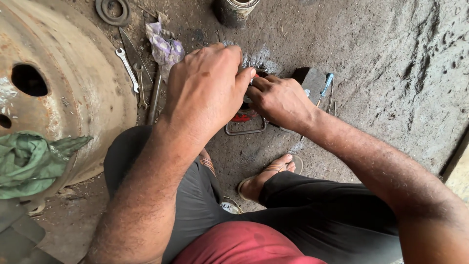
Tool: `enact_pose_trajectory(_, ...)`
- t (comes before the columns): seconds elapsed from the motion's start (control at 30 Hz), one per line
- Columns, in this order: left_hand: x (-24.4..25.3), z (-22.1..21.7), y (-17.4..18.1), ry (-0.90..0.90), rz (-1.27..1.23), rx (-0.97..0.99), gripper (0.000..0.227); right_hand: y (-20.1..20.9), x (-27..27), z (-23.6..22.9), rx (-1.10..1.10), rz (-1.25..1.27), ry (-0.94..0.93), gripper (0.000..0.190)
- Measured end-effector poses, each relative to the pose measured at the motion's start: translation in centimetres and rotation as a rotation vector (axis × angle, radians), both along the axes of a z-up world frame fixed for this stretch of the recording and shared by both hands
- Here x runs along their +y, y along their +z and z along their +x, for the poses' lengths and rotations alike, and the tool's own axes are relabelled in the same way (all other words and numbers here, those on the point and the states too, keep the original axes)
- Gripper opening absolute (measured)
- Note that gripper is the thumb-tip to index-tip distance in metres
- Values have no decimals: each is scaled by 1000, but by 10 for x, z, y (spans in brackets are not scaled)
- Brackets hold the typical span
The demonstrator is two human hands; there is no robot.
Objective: The person sits on the workshop floor and scoops grease from a small red pot, packing it into a wheel bearing/seal by hand. They handle a wire loop, then hold the bearing in one hand while pressing grease into it with a screwdriver, working it around the part.
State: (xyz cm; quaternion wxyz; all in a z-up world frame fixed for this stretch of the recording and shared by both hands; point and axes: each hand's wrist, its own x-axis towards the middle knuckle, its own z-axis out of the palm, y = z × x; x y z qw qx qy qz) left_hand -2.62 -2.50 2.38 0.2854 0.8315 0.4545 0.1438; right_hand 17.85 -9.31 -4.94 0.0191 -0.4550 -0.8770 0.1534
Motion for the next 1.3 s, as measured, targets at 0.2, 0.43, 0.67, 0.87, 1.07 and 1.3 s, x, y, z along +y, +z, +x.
enact_pose_trajectory(0.2, 1, -2, -1, -12, 26, -12, 27, 4, 4, 0, 1, 26, 50, 32)
enact_pose_trajectory(0.43, -1, -1, -3, -33, 16, 5, 28, -1, 5, 3, -5, -72, 21, 24)
enact_pose_trajectory(0.67, -3, 0, -1, -17, 27, 8, 29, -2, 3, -1, 6, -1, 33, 30)
enact_pose_trajectory(0.87, -4, 0, 0, -18, 31, 11, 30, -4, 3, 4, 4, 3, 32, 25)
enact_pose_trajectory(1.07, 5, 8, -4, -8, -75, 53, 29, 20, 14, 7, 86, -74, -114, 35)
enact_pose_trajectory(1.3, 10, 23, -13, -21, -414, -3, 26, 60, 24, 11, 323, -34, -253, 35)
